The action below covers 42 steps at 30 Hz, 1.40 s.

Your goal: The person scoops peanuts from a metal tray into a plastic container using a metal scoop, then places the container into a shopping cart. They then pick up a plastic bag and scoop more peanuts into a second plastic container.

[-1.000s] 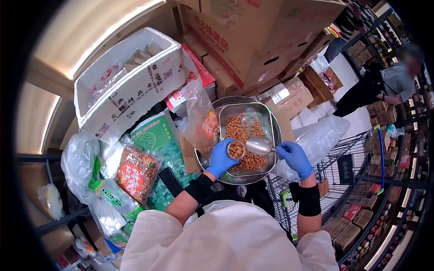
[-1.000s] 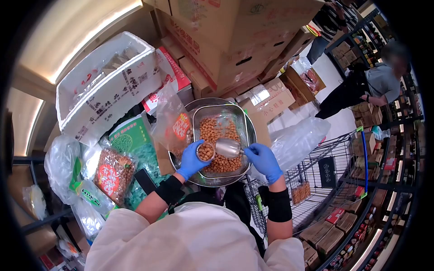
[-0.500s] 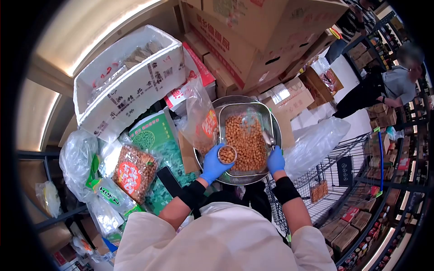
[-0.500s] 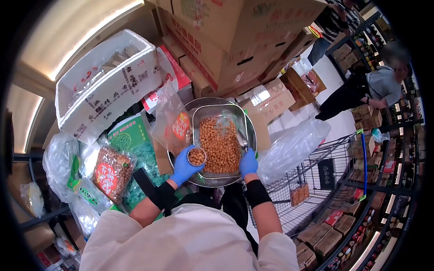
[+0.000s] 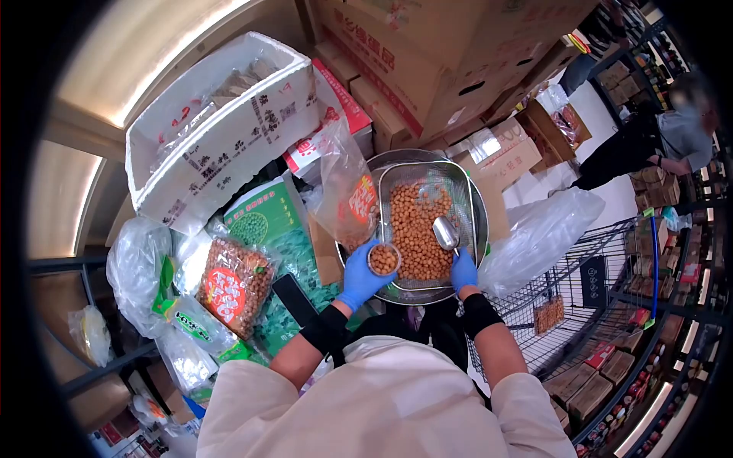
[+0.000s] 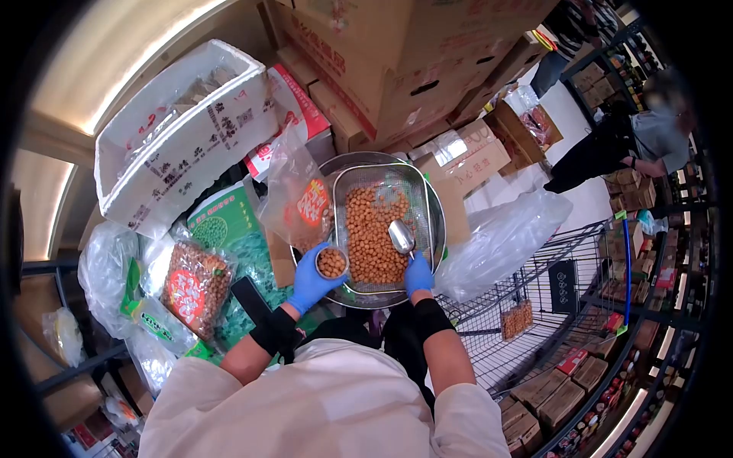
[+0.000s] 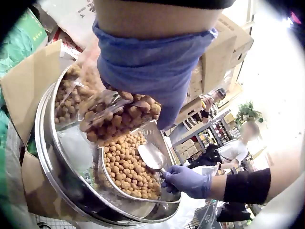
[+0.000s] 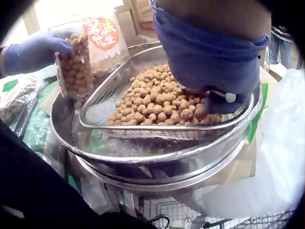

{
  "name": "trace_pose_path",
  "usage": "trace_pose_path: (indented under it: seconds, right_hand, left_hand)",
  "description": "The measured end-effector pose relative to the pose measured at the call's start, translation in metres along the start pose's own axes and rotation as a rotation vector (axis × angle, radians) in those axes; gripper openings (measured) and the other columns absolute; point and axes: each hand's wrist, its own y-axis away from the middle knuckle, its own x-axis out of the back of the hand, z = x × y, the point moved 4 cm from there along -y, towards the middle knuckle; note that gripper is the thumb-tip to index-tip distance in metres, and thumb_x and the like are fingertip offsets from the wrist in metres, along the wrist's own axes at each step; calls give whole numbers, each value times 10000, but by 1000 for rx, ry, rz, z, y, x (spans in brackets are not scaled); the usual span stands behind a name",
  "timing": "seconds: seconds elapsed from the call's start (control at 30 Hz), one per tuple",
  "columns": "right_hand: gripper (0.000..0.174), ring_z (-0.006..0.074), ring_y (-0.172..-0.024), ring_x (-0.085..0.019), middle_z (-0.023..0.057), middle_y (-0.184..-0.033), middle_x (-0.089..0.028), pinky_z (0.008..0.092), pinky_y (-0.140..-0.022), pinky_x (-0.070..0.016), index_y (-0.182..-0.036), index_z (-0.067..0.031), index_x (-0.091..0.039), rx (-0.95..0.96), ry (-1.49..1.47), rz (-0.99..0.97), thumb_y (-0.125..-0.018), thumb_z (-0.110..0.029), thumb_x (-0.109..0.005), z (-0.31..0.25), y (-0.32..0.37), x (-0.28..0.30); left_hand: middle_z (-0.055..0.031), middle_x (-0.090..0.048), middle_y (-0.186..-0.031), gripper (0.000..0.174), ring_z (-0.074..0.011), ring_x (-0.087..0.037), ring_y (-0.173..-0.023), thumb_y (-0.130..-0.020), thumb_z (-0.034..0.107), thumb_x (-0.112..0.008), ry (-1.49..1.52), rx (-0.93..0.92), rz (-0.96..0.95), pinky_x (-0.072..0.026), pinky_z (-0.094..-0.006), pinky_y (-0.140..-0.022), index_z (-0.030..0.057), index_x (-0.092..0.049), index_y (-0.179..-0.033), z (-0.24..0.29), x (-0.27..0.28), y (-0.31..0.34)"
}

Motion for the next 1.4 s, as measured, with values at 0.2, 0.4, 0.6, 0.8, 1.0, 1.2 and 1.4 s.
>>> trace_pose_path:
  seconds: [0.2,0.4,0.6,0.8,1.0,1.2,1.4]
  right_hand:
    - [205,482,-945,-557,301,-1007,-575,513,-787,-445,-1079,11,-469,97,-153,194,-940,-139,-478,-20,1,18]
    - [203,488,-955,-555,298,-1011,-569,518,-793,-449,-1060,16,-444,0,-61,217,-910,-104,-511,-16,-22,20]
    - [177,459,-970,-572,283,-989,-593,497,-794,-461,-1034,7,-477,-29,-26,50,-906,-106,-526,-12,-20,-1]
    - [161,446,-936,-574,266,-960,-588,483,-797,-446,-1010,16,-487,112,-162,200,-905,-95,-536,-11,-4,5]
    - [157,478,-910,-547,282,-951,-569,497,-772,-437,-996,15,-481,79,-73,286,-910,-109,-523,-11,-18,7]
    - [209,453,-868,-584,259,-907,-606,484,-742,-457,-1048,5,-505,117,-96,233,-898,-129,-559,0,-10,-8]
    - [225,430,-868,-600,248,-919,-615,462,-728,-472,-1046,-14,-513,163,-154,82,-882,-142,-599,12,-1,-17]
  left_hand:
    - [-151,-584,-1157,802,-274,-589,-1073,-586,297,-876,-3,21,8,-465,-371,-958,9,-505,-1237,-2,5,-2]
    - [-158,-582,-1156,790,-279,-591,-1067,-597,290,-871,-26,8,16,-467,-372,-950,6,-506,-1238,-1,8,2]
    - [-163,-574,-1164,809,-287,-585,-1074,-597,309,-870,-67,13,21,-466,-375,-950,8,-502,-1250,-5,7,10]
    - [-161,-584,-1147,801,-292,-593,-1058,-590,309,-868,-65,29,32,-470,-377,-941,16,-510,-1245,-8,11,13]
    - [-154,-594,-1132,783,-287,-605,-1039,-583,280,-867,-54,10,43,-476,-376,-930,20,-513,-1231,-12,14,15]
    - [-153,-601,-1129,785,-273,-606,-1051,-581,281,-868,-45,30,51,-482,-370,-925,8,-508,-1222,-16,12,18]
    - [-159,-609,-1128,779,-276,-618,-1035,-581,286,-868,-68,17,42,-491,-372,-912,3,-514,-1214,-14,10,17]
